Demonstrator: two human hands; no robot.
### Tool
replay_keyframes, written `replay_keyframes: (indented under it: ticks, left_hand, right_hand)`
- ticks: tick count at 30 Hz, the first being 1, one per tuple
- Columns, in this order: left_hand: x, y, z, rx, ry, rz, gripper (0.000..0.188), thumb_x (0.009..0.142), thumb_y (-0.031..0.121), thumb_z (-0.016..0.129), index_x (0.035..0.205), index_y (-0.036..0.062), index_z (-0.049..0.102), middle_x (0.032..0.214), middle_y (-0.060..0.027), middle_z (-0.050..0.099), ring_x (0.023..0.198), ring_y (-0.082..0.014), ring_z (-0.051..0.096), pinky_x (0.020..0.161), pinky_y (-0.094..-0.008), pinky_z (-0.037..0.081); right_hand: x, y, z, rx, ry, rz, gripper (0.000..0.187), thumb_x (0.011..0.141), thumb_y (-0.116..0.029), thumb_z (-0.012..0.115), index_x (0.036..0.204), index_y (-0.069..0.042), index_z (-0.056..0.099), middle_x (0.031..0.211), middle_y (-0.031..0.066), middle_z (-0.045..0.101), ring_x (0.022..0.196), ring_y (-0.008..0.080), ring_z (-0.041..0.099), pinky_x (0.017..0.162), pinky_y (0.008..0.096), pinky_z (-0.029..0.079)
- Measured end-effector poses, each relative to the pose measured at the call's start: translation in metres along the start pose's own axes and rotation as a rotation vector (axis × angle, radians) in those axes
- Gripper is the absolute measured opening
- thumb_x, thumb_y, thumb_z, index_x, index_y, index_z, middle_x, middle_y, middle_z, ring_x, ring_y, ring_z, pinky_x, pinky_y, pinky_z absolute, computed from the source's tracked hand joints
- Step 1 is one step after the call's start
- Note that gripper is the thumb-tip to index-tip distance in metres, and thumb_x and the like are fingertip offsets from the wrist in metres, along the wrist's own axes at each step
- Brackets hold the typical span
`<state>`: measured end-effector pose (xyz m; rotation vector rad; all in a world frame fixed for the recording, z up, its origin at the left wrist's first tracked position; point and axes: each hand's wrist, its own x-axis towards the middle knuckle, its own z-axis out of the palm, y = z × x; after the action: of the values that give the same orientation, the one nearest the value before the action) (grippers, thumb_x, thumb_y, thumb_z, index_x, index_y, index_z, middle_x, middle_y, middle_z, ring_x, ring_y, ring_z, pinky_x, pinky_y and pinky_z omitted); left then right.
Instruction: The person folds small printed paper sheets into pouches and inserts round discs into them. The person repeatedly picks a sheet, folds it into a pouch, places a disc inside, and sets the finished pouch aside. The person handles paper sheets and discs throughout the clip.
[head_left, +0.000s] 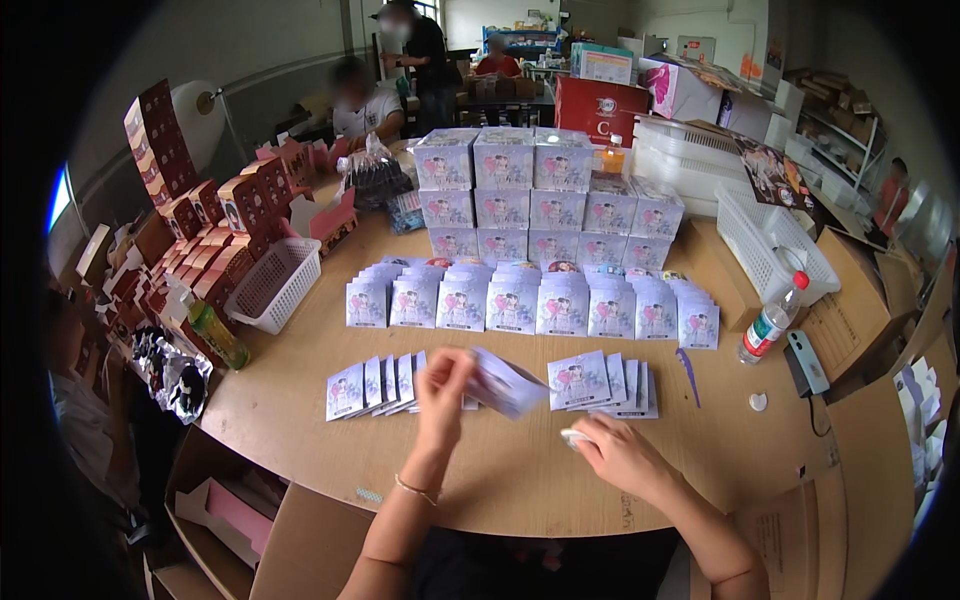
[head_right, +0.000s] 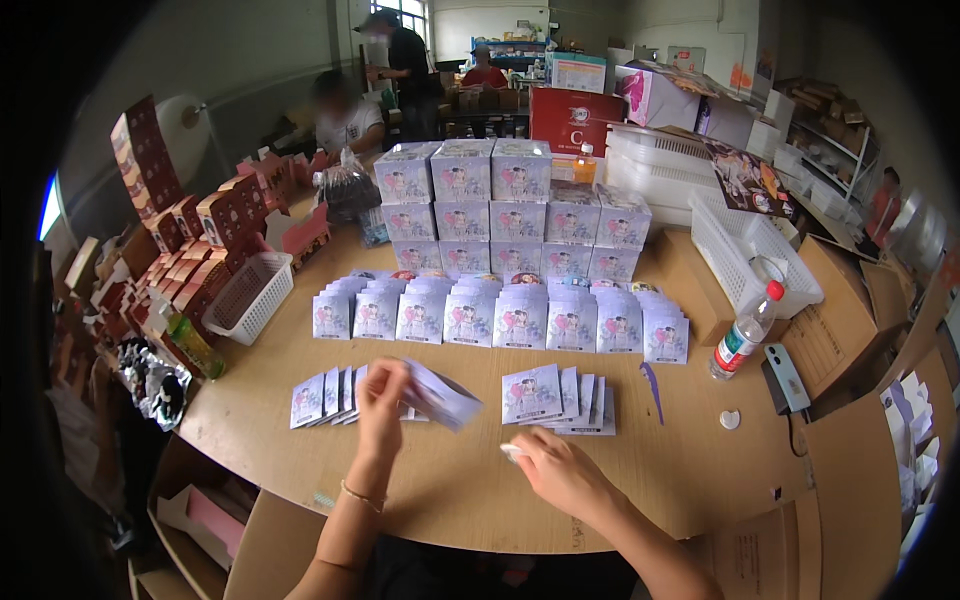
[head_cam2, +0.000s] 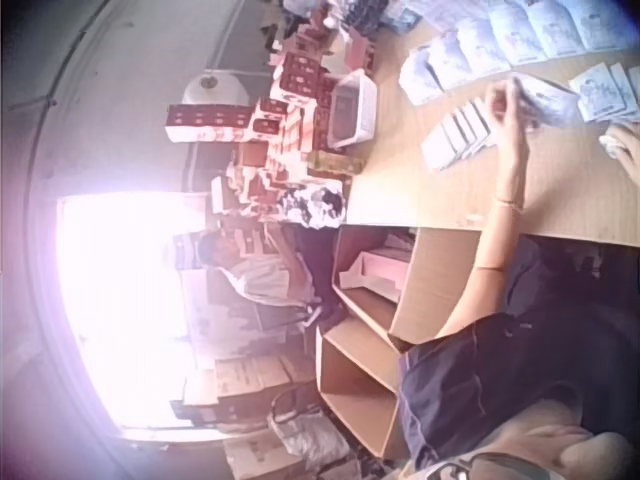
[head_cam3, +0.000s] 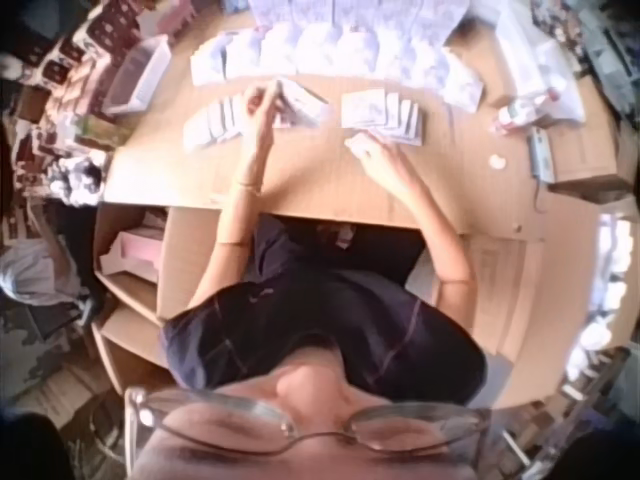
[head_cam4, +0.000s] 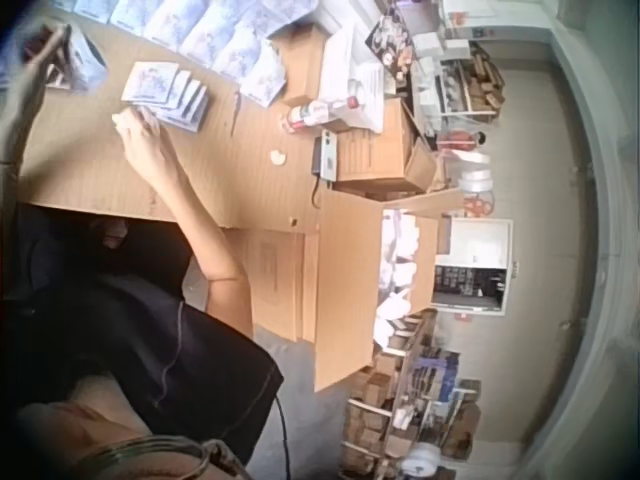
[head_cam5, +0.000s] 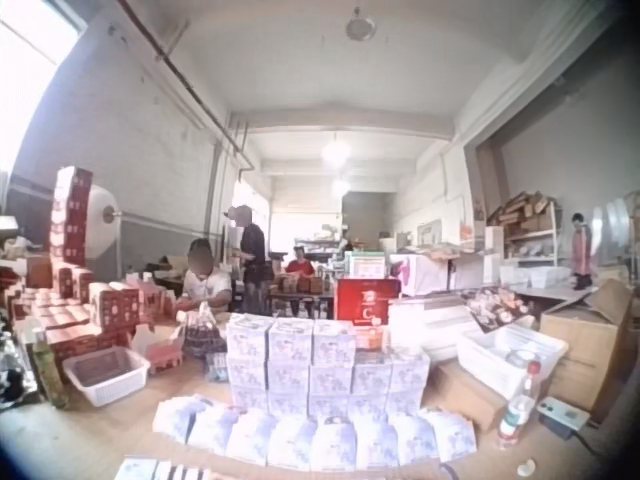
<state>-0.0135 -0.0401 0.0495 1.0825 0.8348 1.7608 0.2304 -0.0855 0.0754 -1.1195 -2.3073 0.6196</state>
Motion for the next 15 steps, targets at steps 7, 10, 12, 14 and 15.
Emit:
replay_keyframes:
  ticks: [7,10,12,14,15]
  left_hand:
    - [0.015,-0.008,0.007,-0.168,0.126,-0.146,0.011,0.091,0.016,0.059,0.091,0.0069,0.064,0.077,0.0057,0.061,0.065,-0.0008,0.050,0.057,-0.0164,0.036]
    - [0.003,-0.027,0.005,-0.184,0.107,-0.306,0.012,0.093,0.021,0.058,0.094,0.0106,0.064,0.077,0.0077,0.060,0.063,-0.0001,0.051,0.049,-0.0156,0.036]
    - [-0.001,-0.033,0.008,-0.246,0.104,-0.367,0.015,0.094,0.022,0.056,0.099,0.0095,0.062,0.080,0.0053,0.061,0.064,-0.0035,0.055,0.050,-0.0197,0.042]
    - [-0.004,-0.039,0.012,-0.226,0.092,-0.392,0.016,0.094,0.023,0.055,0.098,0.0086,0.061,0.081,0.0042,0.061,0.065,-0.0049,0.056,0.051,-0.0210,0.043]
    - [-0.005,-0.039,0.018,-0.230,0.075,-0.404,0.016,0.095,0.023,0.053,0.094,0.0087,0.061,0.077,0.0051,0.060,0.063,-0.0045,0.055,0.051,-0.0210,0.044]
  right_hand:
    - [-0.028,0.044,0.006,0.101,-0.226,0.339,0.025,0.085,-0.024,0.063,0.094,-0.002,0.056,0.080,0.0126,0.062,0.072,0.0274,0.062,0.064,0.0363,0.048]
    - [-0.022,0.033,-0.001,-0.294,-0.059,0.163,0.024,0.086,-0.022,0.063,0.094,0.000,0.056,0.075,0.0101,0.063,0.064,0.0234,0.061,0.059,0.0341,0.047]
    - [0.001,0.017,-0.005,0.003,-0.053,0.209,0.022,0.086,-0.016,0.064,0.098,0.000,0.057,0.076,0.0083,0.064,0.063,0.0154,0.060,0.056,0.0301,0.046]
    - [0.019,0.009,0.009,0.230,-0.019,0.213,0.020,0.086,-0.012,0.063,0.100,0.001,0.057,0.076,0.0077,0.064,0.062,0.0109,0.060,0.054,0.0275,0.046]
    - [0.030,0.017,0.026,0.311,0.014,0.193,0.018,0.086,-0.010,0.062,0.099,0.002,0.058,0.076,0.0080,0.065,0.062,0.0103,0.060,0.054,0.0270,0.045]
